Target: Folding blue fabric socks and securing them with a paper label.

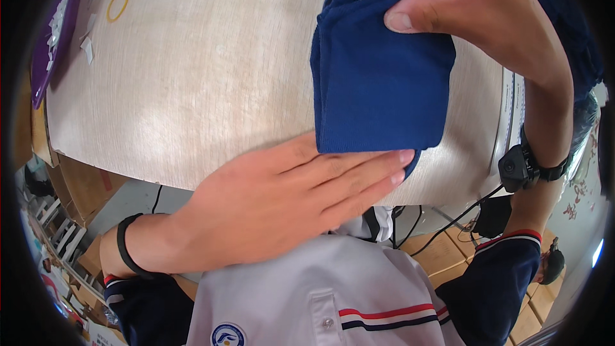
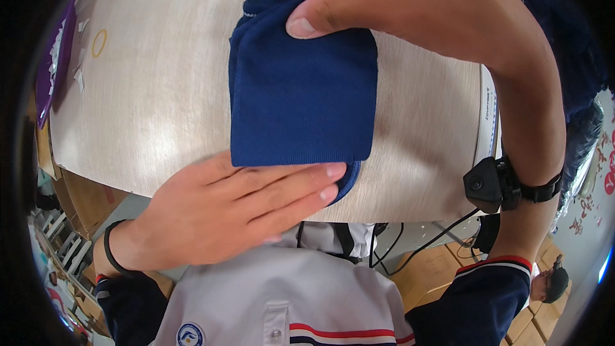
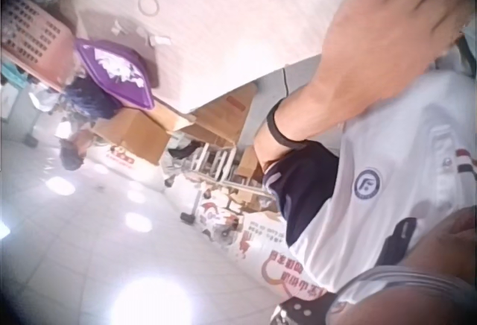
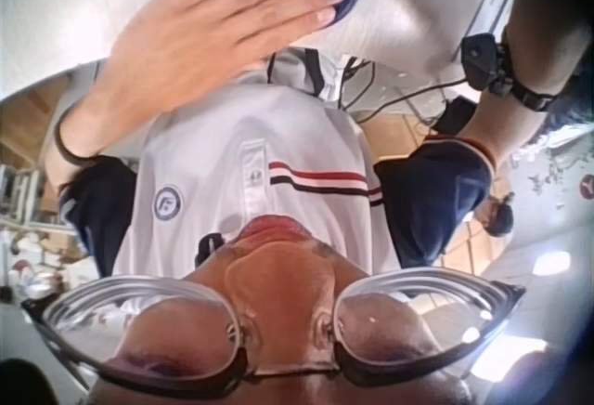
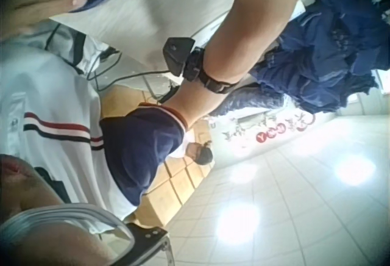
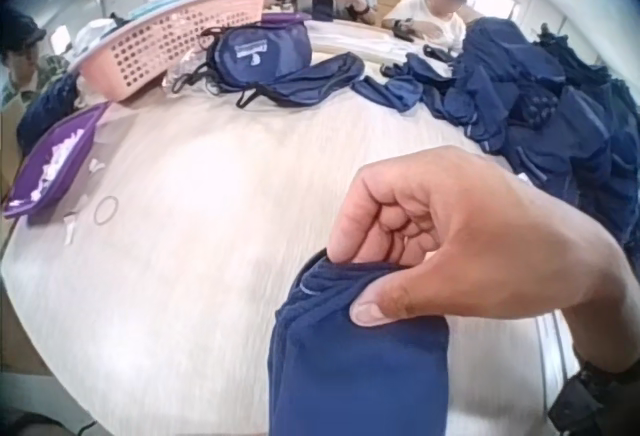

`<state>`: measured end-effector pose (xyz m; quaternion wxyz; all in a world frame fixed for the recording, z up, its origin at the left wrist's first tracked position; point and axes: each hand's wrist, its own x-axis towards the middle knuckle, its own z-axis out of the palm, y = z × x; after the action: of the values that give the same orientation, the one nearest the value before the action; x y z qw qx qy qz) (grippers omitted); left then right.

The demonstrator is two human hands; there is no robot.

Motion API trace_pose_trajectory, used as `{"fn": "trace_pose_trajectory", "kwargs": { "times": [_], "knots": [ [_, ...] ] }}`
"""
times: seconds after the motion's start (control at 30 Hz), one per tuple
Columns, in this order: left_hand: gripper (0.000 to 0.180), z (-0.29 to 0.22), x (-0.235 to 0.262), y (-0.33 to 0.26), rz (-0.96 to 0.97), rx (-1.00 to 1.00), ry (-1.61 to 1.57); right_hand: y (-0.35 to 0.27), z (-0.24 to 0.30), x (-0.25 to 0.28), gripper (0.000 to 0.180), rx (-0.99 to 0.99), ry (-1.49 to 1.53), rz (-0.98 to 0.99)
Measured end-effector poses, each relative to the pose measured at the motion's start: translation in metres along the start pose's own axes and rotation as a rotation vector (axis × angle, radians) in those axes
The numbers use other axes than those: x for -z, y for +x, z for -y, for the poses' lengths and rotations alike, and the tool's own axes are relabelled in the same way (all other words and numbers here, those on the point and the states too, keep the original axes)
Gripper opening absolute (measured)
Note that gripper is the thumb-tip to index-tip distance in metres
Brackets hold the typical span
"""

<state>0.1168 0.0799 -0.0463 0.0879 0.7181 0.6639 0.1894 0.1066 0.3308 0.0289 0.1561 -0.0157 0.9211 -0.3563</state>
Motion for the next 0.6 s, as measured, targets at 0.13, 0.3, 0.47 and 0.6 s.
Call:
{"fn": "trace_pose_trajectory", "kwargs": {
  "times": [0.13,0.3,0.47,0.6],
  "knots": [
    [0.044,0.002,0.031,-0.007,-0.126,-0.091,-0.17,-0.002,0.001,-0.006,0.034,0.073,-0.06,-0.06],
    [0.08,0.047,0.023,0.026,-0.021,-0.112,0.287,0.0,-0.01,-0.005,0.037,0.034,0.026,-0.034],
    [0.085,0.047,0.024,0.029,0.06,-0.057,0.002,-0.001,0.01,-0.027,0.038,0.047,-0.189,-0.186],
    [0.09,0.047,0.025,0.024,0.036,-0.044,-0.082,0.001,0.024,0.002,0.037,0.11,-0.376,0.043]
  ]
}}
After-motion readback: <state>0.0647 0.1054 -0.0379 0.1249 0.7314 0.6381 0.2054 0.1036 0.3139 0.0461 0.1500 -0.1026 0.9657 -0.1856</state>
